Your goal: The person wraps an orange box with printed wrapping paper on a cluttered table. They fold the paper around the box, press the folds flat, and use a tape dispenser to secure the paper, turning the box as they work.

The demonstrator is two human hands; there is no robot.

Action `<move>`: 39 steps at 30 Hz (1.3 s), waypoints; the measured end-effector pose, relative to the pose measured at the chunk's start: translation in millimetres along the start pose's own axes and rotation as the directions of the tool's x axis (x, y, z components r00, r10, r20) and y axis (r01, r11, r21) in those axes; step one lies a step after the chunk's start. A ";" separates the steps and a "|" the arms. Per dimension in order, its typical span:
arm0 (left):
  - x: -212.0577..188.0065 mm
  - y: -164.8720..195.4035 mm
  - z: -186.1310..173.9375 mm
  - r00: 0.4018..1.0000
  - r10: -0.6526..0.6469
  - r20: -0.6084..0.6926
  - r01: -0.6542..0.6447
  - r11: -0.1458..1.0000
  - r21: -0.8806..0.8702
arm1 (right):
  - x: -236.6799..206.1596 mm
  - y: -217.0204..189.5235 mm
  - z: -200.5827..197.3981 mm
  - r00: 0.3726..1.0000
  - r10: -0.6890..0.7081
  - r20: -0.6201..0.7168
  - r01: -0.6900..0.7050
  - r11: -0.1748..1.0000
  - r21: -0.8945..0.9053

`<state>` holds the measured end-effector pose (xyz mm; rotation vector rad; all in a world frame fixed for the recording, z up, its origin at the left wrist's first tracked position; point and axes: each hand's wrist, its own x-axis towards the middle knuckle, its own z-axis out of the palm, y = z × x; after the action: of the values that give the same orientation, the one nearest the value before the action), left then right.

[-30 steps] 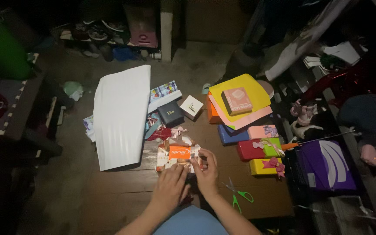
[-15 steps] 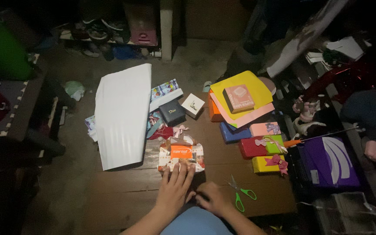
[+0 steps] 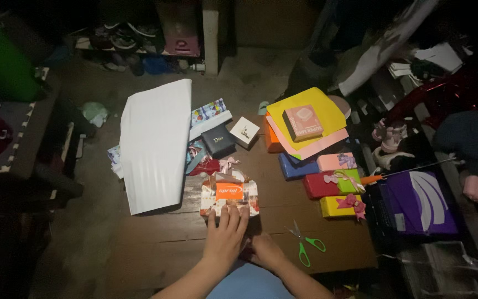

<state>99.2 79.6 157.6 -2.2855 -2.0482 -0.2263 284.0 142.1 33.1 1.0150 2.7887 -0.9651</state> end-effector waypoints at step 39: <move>-6.0 -6.2 1.0 0.996 0.014 -0.092 -0.003 0.993 0.121 | -11.5 42.1 -12.6 0.840 0.334 -0.427 -0.205 0.925 0.320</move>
<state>92.4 74.6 155.4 -2.1705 -1.9505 -0.1986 320.1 167.8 22.8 1.8662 2.7828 -1.2022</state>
